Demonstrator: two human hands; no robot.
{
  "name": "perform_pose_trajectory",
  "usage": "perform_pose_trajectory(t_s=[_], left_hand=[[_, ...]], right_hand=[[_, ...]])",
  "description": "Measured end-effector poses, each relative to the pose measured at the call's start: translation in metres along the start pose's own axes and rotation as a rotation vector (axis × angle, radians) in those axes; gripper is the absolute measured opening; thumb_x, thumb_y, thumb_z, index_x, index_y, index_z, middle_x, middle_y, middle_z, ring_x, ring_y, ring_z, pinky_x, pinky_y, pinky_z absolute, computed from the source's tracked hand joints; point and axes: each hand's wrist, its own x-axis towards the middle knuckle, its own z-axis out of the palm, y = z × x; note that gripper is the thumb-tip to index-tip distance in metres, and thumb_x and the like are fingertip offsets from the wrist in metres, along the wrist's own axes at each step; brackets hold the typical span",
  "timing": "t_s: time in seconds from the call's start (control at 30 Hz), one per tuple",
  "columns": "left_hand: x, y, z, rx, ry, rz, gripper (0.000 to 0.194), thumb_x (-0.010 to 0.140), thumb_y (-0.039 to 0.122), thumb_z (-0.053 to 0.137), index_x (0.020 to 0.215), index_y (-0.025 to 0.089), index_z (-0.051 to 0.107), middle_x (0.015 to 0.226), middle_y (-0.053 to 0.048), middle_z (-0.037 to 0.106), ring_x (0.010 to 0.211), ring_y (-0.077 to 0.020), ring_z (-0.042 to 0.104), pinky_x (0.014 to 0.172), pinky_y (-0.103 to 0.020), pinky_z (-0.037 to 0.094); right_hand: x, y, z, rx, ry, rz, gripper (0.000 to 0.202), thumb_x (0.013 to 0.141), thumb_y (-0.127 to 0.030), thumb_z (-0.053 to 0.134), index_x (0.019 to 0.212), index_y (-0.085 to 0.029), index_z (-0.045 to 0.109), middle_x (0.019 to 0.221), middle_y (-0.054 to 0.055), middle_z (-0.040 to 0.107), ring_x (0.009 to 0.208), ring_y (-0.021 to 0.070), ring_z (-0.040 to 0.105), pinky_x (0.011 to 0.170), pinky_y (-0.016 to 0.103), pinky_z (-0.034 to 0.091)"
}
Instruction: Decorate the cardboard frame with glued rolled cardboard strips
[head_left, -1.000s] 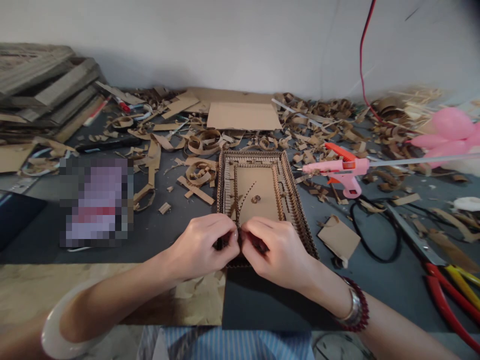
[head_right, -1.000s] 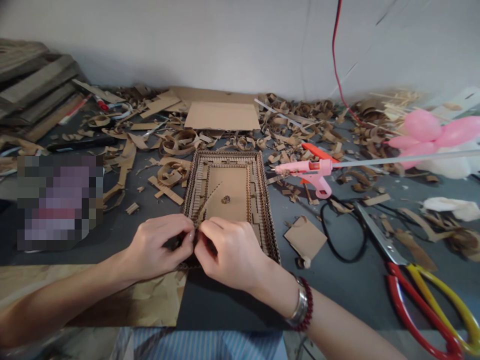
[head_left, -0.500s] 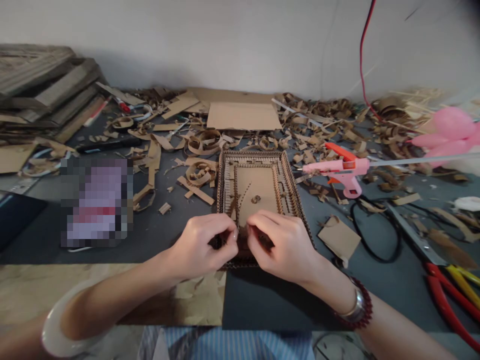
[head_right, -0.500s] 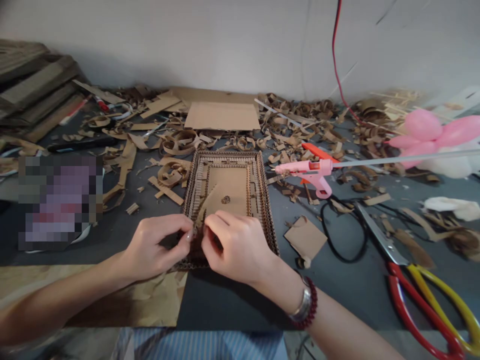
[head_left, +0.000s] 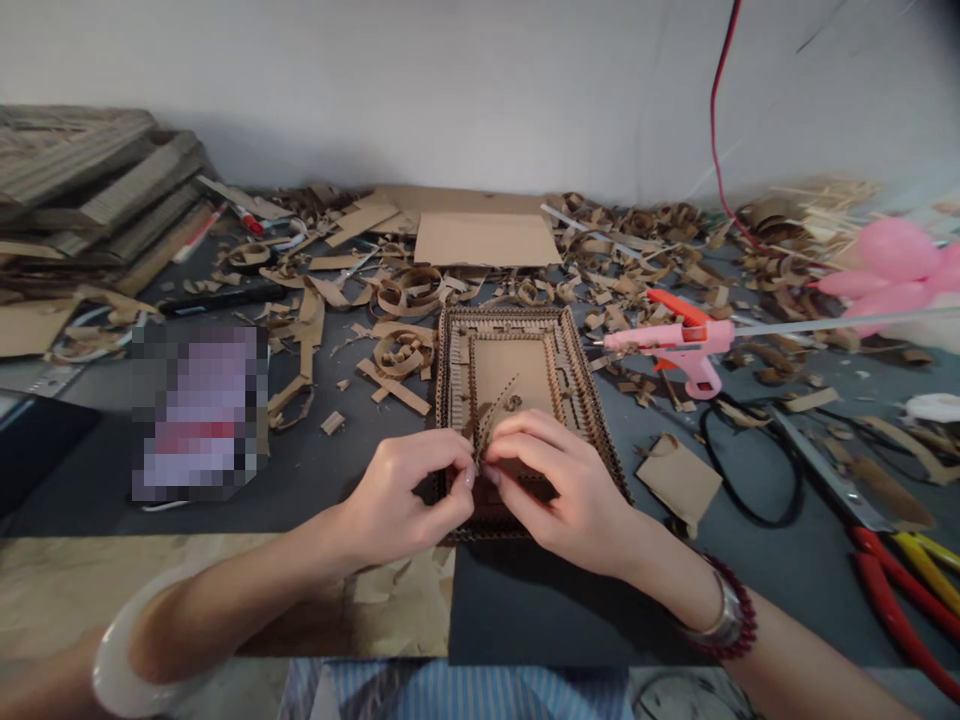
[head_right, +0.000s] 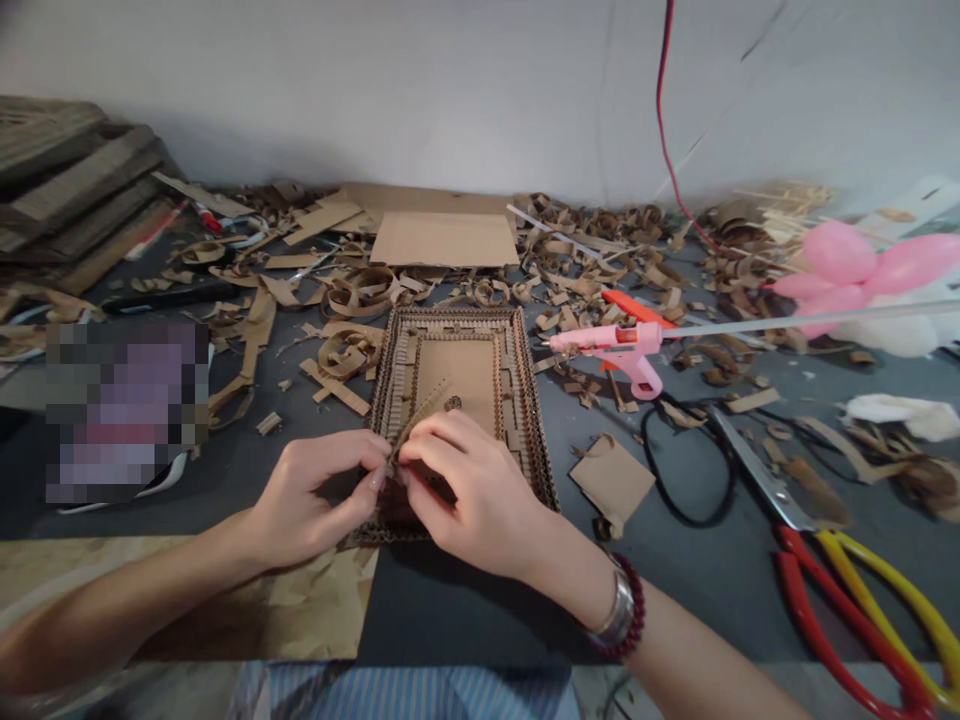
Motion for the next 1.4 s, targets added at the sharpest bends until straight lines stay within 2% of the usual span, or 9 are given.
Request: perform_pose_trajectory(t_s=[0.13, 0.37, 0.57, 0.7, 0.87, 1.03, 1.4], left_hand=[[0.0, 0.001, -0.001, -0.044, -0.018, -0.017, 0.016, 0.074, 0.009, 0.042, 0.06, 0.015, 0.049, 0.059, -0.001, 0.054, 0.054, -0.0095, 0.049, 0.052, -0.02, 0.041], [0.001, 0.002, -0.003, -0.182, -0.059, -0.079, 0.017, 0.072, 0.007, 0.044, 0.058, 0.014, 0.05, 0.057, 0.0, 0.054, 0.053, -0.0088, 0.051, 0.053, -0.018, 0.041], [0.001, 0.001, -0.004, -0.33, -0.078, -0.134, 0.017, 0.073, 0.008, 0.044, 0.059, 0.013, 0.052, 0.059, -0.002, 0.058, 0.055, -0.0096, 0.055, 0.053, -0.018, 0.043], [0.0, -0.002, -0.004, -0.295, -0.065, -0.161, 0.018, 0.078, 0.013, 0.045, 0.062, 0.013, 0.054, 0.059, -0.002, 0.058, 0.054, -0.0101, 0.054, 0.052, -0.019, 0.043], [0.0, -0.004, -0.002, -0.157, -0.015, -0.121, 0.014, 0.075, 0.023, 0.061, 0.066, 0.013, 0.056, 0.058, 0.001, 0.056, 0.053, -0.009, 0.05, 0.051, -0.018, 0.04], [0.003, -0.001, -0.002, -0.108, -0.05, -0.095, 0.016, 0.082, 0.018, 0.051, 0.069, 0.013, 0.059, 0.061, -0.001, 0.057, 0.056, -0.0096, 0.051, 0.054, -0.019, 0.042], [0.002, -0.001, -0.007, -0.28, -0.113, -0.151, 0.018, 0.083, 0.017, 0.049, 0.068, 0.012, 0.057, 0.065, -0.003, 0.059, 0.06, -0.0105, 0.053, 0.057, -0.02, 0.044]], right_hand=[[0.001, -0.003, -0.001, 0.024, 0.023, -0.035, 0.011, 0.079, -0.007, 0.046, 0.082, -0.017, 0.049, 0.091, 0.007, 0.053, 0.087, 0.0156, 0.049, 0.076, 0.03, 0.044], [0.002, -0.003, -0.006, 0.042, -0.024, -0.064, 0.015, 0.077, -0.004, 0.045, 0.082, -0.018, 0.045, 0.09, 0.007, 0.054, 0.089, 0.0171, 0.046, 0.079, 0.033, 0.043], [0.003, -0.002, -0.009, 0.11, -0.048, -0.018, 0.014, 0.081, -0.004, 0.042, 0.082, -0.018, 0.042, 0.091, 0.007, 0.054, 0.089, 0.0156, 0.047, 0.08, 0.032, 0.042], [0.003, -0.001, -0.008, 0.099, -0.04, -0.014, 0.015, 0.08, -0.004, 0.042, 0.082, -0.018, 0.042, 0.089, 0.006, 0.054, 0.086, 0.0153, 0.048, 0.077, 0.031, 0.043], [0.001, -0.001, -0.006, 0.053, -0.014, -0.083, 0.014, 0.079, -0.005, 0.045, 0.084, -0.018, 0.045, 0.089, 0.007, 0.053, 0.086, 0.0161, 0.047, 0.078, 0.033, 0.043], [0.003, -0.004, -0.009, 0.123, -0.037, -0.005, 0.013, 0.081, -0.006, 0.043, 0.082, -0.019, 0.045, 0.09, 0.006, 0.053, 0.087, 0.016, 0.049, 0.077, 0.033, 0.044], [0.005, -0.007, -0.012, 0.251, -0.088, 0.116, 0.013, 0.084, -0.008, 0.04, 0.081, -0.02, 0.045, 0.092, 0.005, 0.052, 0.084, 0.0134, 0.051, 0.075, 0.028, 0.044]])
